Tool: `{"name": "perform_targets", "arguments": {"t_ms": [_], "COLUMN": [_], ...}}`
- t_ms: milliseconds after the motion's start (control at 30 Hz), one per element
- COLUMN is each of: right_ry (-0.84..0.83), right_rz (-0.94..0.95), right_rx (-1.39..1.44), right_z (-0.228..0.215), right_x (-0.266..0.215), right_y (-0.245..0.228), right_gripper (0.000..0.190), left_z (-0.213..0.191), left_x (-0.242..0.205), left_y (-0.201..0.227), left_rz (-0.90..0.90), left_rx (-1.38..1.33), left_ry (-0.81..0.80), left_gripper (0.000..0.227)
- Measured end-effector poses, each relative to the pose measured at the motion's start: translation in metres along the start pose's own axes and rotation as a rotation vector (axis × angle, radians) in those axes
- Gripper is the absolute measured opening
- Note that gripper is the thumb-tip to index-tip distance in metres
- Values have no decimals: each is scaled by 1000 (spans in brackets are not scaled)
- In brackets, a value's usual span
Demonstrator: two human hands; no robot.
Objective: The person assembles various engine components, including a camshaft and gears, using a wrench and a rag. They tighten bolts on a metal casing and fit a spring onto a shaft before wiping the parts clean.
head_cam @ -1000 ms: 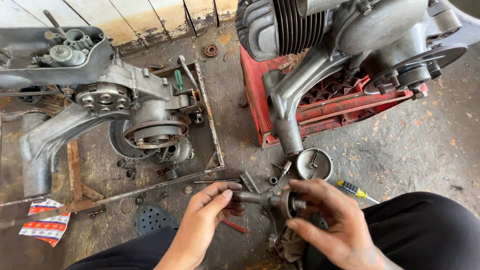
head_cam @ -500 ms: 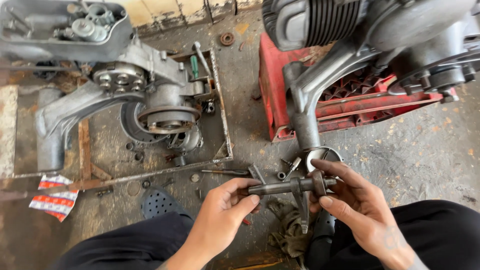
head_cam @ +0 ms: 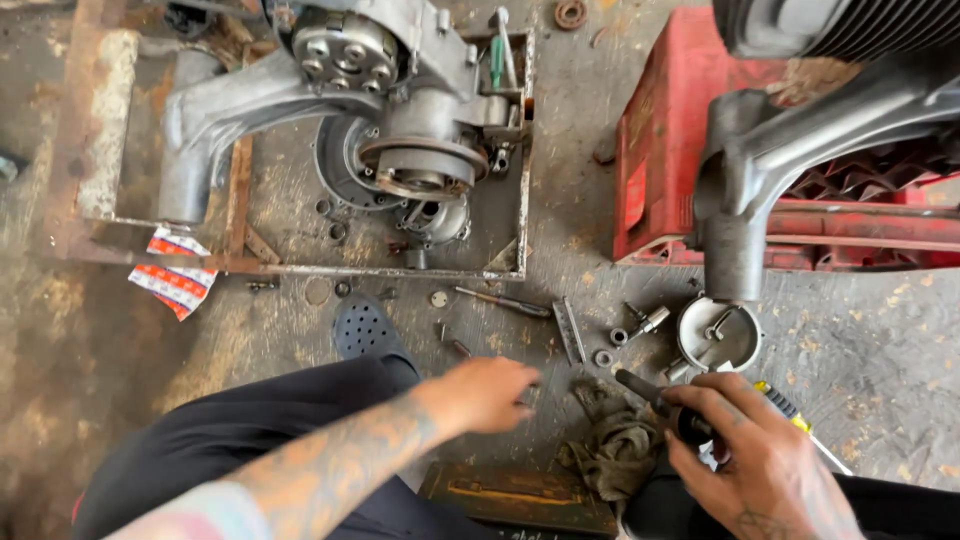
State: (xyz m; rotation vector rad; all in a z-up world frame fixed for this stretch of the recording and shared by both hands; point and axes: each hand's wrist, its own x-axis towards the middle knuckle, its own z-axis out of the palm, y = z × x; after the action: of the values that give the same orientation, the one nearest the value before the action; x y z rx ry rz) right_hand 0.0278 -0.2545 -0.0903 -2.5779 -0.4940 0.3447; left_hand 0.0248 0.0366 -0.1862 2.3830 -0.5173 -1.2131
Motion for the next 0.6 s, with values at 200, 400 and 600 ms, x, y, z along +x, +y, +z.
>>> {"name": "perform_targets", "arguments": {"t_ms": [200, 400, 600], "right_ry": [47, 165, 131], "right_rz": [60, 107, 148], "right_rx": [-13, -119, -145], "right_z": [22, 49, 106], "right_x": [-6, -5, -20], "right_y": [29, 44, 114], "right_gripper": [44, 37, 43], "left_z": [-1, -60, -14], "left_x": [88, 58, 71], "left_y": [-150, -238, -307], "left_rz": [-269, -654, -800], "left_rx": [533, 133, -144], "left_ry": [324, 404, 283], "left_gripper": [17, 35, 30]}}
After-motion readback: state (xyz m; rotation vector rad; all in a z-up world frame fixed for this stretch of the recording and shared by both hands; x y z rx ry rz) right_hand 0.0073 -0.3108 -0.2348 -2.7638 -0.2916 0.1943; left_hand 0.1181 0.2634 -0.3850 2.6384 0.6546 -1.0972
